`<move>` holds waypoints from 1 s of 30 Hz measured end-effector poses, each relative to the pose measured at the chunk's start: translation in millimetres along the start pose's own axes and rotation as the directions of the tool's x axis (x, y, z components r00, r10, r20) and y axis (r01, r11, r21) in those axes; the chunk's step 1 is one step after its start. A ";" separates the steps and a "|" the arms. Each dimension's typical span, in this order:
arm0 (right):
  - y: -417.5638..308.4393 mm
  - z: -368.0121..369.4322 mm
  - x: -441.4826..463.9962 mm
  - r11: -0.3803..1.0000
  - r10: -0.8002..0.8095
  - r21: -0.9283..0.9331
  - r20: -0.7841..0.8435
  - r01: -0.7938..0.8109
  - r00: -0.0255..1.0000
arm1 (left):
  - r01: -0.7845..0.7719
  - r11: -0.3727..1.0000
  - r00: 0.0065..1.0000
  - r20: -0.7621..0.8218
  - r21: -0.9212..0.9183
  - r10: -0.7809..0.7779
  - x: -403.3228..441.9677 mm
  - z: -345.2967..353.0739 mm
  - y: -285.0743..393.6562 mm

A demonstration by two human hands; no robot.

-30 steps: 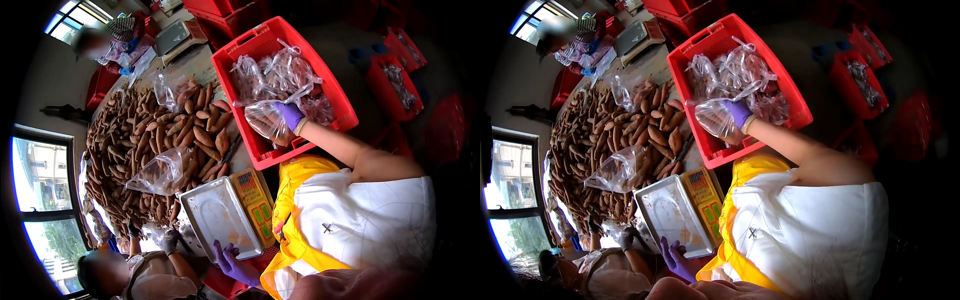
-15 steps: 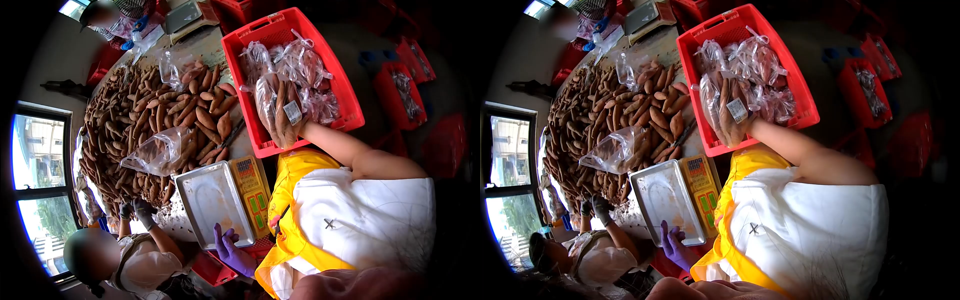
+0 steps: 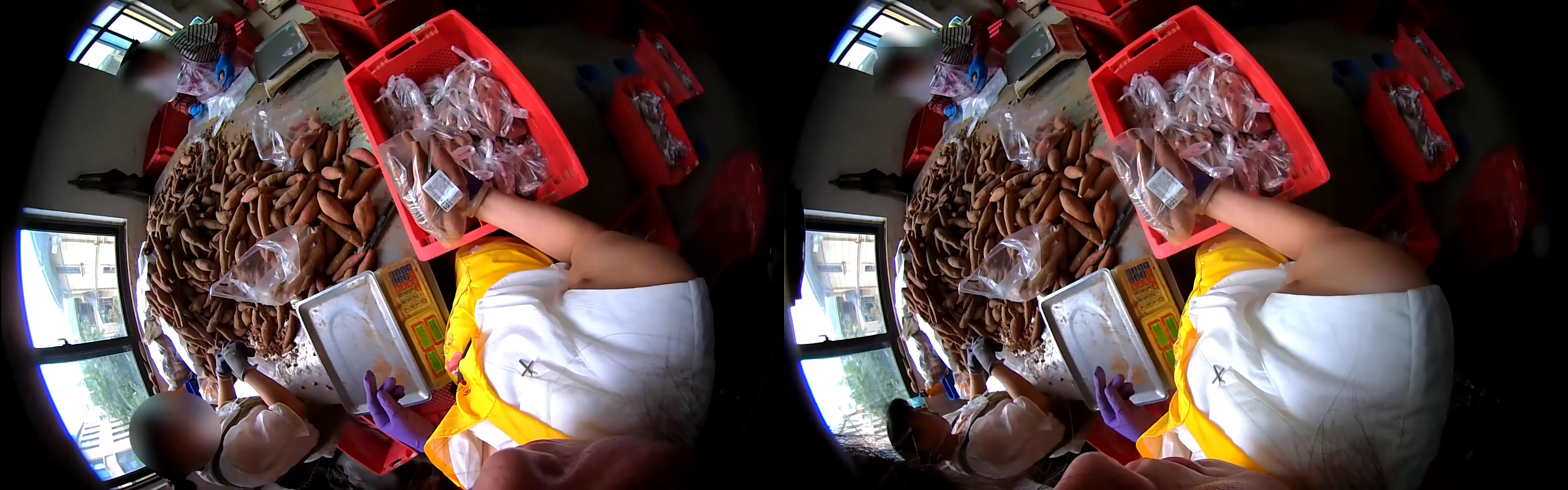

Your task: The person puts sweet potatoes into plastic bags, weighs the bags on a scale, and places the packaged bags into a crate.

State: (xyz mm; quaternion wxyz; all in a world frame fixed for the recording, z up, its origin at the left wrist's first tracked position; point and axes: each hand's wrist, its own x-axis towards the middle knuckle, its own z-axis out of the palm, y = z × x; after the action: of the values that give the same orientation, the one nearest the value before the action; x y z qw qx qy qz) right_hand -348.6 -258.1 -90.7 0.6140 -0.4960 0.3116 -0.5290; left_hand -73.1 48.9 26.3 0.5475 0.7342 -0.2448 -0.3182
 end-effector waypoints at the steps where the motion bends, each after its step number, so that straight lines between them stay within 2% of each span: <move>1: -1.1 -0.3 -1.7 0.999 -0.015 -0.038 0.003 0.015 1.000 | -0.007 1.000 1.000 0.005 0.002 0.007 -0.7 0.3 2.7; 4: -6.8 -0.8 -7.3 0.974 -0.101 -0.200 0.028 0.104 0.995 | -0.038 0.999 0.999 0.027 0.026 0.037 -3.0 2.0 8.8; 8: -9.3 -1.9 -10.9 0.859 -0.246 -0.442 0.085 0.258 0.965 | -0.034 0.998 0.999 0.033 0.049 0.032 -1.6 2.2 6.1; 9: -10.0 -1.2 -12.1 0.861 -0.244 -0.440 0.083 0.255 0.966 | -0.026 1.000 0.999 0.040 0.005 0.026 -1.4 2.0 5.2; 10: -10.9 -0.4 -13.7 0.923 -0.188 -0.339 0.021 0.184 0.982 | -0.019 0.999 0.999 0.048 -0.039 0.020 -0.2 1.6 3.9; 11: -11.3 -3.3 -11.7 0.989 0.131 0.067 -0.028 -0.129 0.991 | -0.043 0.997 0.997 0.067 -0.067 0.047 2.2 0.2 0.8; 12: -0.8 -9.0 -10.0 0.989 0.127 0.073 -0.029 -0.125 0.991 | -0.049 0.997 0.996 0.068 -0.063 0.053 3.1 0.1 1.4; 13: 6.5 -9.9 -8.4 0.965 -0.151 -0.216 0.010 0.149 0.989 | -0.040 0.998 0.996 0.074 -0.058 0.045 3.7 0.8 2.0; 16: -1.9 -8.4 -13.2 0.770 -0.386 -0.516 0.093 0.375 0.918 | -0.032 0.999 0.997 0.073 -0.043 0.036 3.1 4.3 3.8; 17: -12.3 -6.0 -15.2 0.905 -0.218 -0.370 0.022 0.211 0.976 | -0.039 0.999 0.996 0.075 -0.033 0.042 3.4 4.9 3.5; 18: -17.7 -4.4 -15.7 0.979 -0.033 -0.201 -0.016 0.029 0.999 | -0.046 0.999 0.996 0.078 -0.023 0.048 3.4 5.5 3.4; 19: -7.3 -10.4 -14.3 0.979 -0.034 -0.200 -0.016 0.030 0.999 | -0.047 0.999 0.996 0.077 -0.023 0.049 3.5 6.5 3.8; 21: 11.3 -22.4 -9.9 1.000 0.020 -0.003 0.012 -0.020 1.000 | -0.054 0.998 0.995 0.084 -0.026 0.056 4.3 8.8 4.3; 22: 12.2 -22.5 -8.8 1.000 0.018 -0.003 0.012 -0.018 1.000 | -0.055 0.998 0.995 0.085 -0.027 0.057 4.3 10.3 4.4; 24: 8.1 -19.0 -8.3 0.992 -0.022 0.126 0.003 0.021 1.000 | -0.058 0.998 0.994 0.091 -0.033 0.060 4.6 14.2 4.5; 25: 4.3 -17.8 -9.1 0.992 -0.024 0.124 0.001 0.023 1.000 | -0.058 0.998 0.994 0.094 -0.035 0.061 5.3 15.6 4.7; 27: -1.0 -16.5 -10.5 0.998 -0.038 -0.058 -0.045 0.035 0.998 | -0.030 0.999 0.995 0.093 -0.034 0.033 6.2 17.6 5.6; 28: 0.6 -17.3 -10.4 0.998 -0.038 -0.060 -0.045 0.035 0.998 | -0.029 0.999 0.995 0.094 -0.035 0.032 6.2 18.9 6.5; 30: -2.1 -14.7 -10.2 0.945 0.062 0.326 -0.063 -0.038 0.996 | -0.021 1.000 0.996 0.086 -0.021 0.023 5.4 21.8 8.8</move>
State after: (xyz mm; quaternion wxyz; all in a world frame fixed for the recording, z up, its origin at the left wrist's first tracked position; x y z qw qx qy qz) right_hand -365.1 -252.3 -94.8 0.6888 -0.3607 0.2550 -0.5748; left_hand -85.6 28.5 29.4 0.5472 0.7115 -0.2731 -0.3461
